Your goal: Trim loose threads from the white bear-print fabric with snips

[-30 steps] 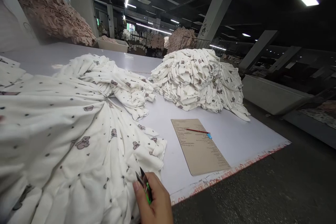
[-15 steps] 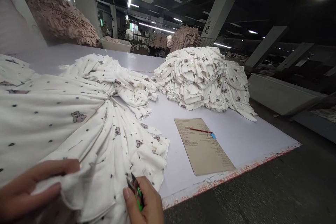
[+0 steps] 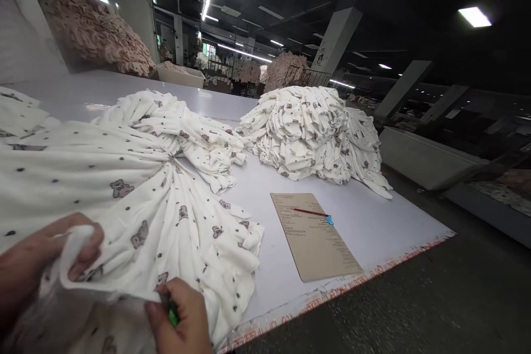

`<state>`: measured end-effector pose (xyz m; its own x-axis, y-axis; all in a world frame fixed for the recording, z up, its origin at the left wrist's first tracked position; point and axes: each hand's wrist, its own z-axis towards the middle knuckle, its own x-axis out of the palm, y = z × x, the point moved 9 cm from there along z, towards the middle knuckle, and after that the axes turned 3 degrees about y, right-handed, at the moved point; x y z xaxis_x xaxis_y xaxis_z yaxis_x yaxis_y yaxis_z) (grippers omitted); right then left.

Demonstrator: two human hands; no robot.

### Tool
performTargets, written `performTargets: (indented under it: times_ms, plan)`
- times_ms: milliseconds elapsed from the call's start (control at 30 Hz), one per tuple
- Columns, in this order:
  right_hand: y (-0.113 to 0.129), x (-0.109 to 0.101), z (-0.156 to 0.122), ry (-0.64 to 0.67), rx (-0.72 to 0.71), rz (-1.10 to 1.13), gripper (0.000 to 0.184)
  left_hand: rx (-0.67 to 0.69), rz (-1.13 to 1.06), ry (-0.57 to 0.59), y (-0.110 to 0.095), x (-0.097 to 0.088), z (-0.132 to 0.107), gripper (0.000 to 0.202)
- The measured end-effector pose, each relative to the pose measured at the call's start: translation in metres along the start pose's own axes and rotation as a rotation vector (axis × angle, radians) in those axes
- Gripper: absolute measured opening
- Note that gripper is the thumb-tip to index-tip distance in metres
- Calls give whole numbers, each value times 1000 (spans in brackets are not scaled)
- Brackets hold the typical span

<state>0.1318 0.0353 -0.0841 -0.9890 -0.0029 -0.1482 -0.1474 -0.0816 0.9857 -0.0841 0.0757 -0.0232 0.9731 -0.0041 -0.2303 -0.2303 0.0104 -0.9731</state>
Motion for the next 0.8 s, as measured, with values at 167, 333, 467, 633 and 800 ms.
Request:
performTargets:
  times_ms: [167, 333, 467, 633, 800]
  plan:
    - [12, -6, 15, 96, -17, 110, 45, -34, -131, 320, 8, 49, -3, 27]
    - [11, -5, 25, 83, 1, 158, 45, 51, 202, 314, 3, 64, -22, 18]
    - [9, -7, 26, 63, 25, 160, 40, -202, 246, 126, 24, 45, -27, 33]
    - [40, -23, 14, -80, -150, -18, 17, -109, 323, 70, 5, 51, -27, 28]
    - [59, -10, 8, 51, -259, -217, 9, -5, 322, 119, -8, 70, -28, 25]
